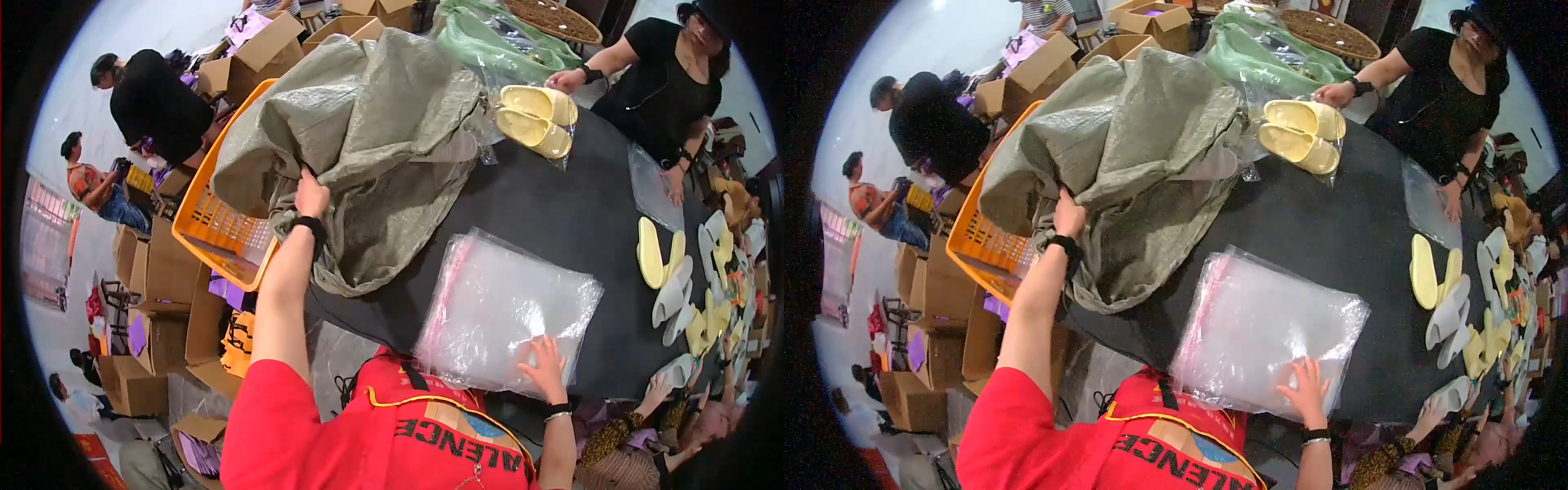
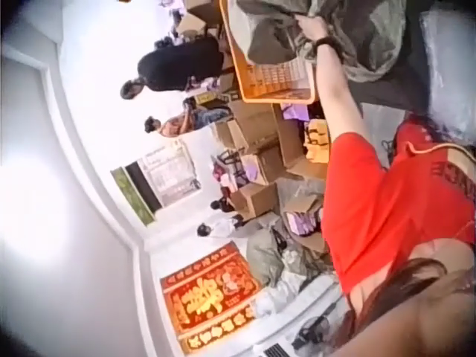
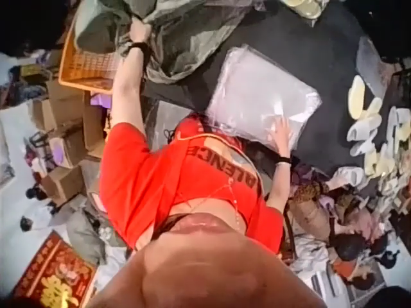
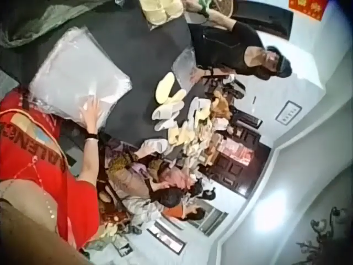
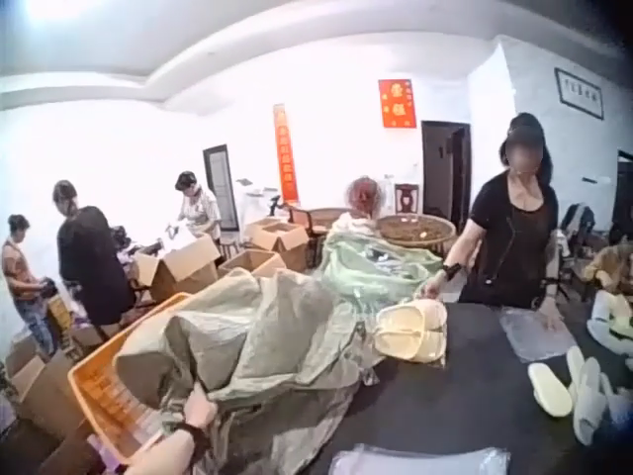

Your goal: Packing finished slippers and sandals into plastic bags for shipping.

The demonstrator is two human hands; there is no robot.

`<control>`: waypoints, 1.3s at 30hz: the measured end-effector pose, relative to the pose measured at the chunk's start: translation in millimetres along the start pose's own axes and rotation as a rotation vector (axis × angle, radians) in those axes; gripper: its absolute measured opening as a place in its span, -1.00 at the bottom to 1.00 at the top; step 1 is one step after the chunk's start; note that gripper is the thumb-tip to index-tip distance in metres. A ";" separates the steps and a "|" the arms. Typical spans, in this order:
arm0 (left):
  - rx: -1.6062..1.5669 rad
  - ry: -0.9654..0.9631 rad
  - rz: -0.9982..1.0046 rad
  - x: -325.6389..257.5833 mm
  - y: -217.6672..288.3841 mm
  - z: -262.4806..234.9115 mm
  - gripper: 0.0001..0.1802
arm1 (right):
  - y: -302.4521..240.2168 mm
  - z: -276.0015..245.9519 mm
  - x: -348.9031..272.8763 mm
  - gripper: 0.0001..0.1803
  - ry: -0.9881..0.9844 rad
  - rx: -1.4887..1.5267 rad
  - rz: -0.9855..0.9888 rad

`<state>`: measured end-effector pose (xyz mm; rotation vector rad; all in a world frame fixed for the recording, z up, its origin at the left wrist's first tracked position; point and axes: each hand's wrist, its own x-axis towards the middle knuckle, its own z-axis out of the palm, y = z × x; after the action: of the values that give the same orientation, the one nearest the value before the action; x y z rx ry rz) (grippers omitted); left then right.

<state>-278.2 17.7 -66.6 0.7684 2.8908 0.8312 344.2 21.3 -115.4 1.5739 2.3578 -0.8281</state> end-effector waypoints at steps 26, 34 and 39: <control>-1.380 -0.704 0.565 -75.3 229.4 -252.2 -0.62 | -95.1 -43.5 27.6 -0.43 0.282 0.482 -0.211; -1.179 -0.414 0.598 -77.0 226.2 -265.0 -0.53 | -176.3 -62.9 45.6 -0.20 0.453 0.512 -0.548; -1.091 -0.312 0.660 -47.2 183.6 -263.3 -0.51 | -245.8 -68.1 89.7 -0.06 0.528 0.457 -0.750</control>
<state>-198.0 1.5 247.4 1.4337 1.4679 1.8351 96.4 60.1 -14.5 1.0890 3.4338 -1.2855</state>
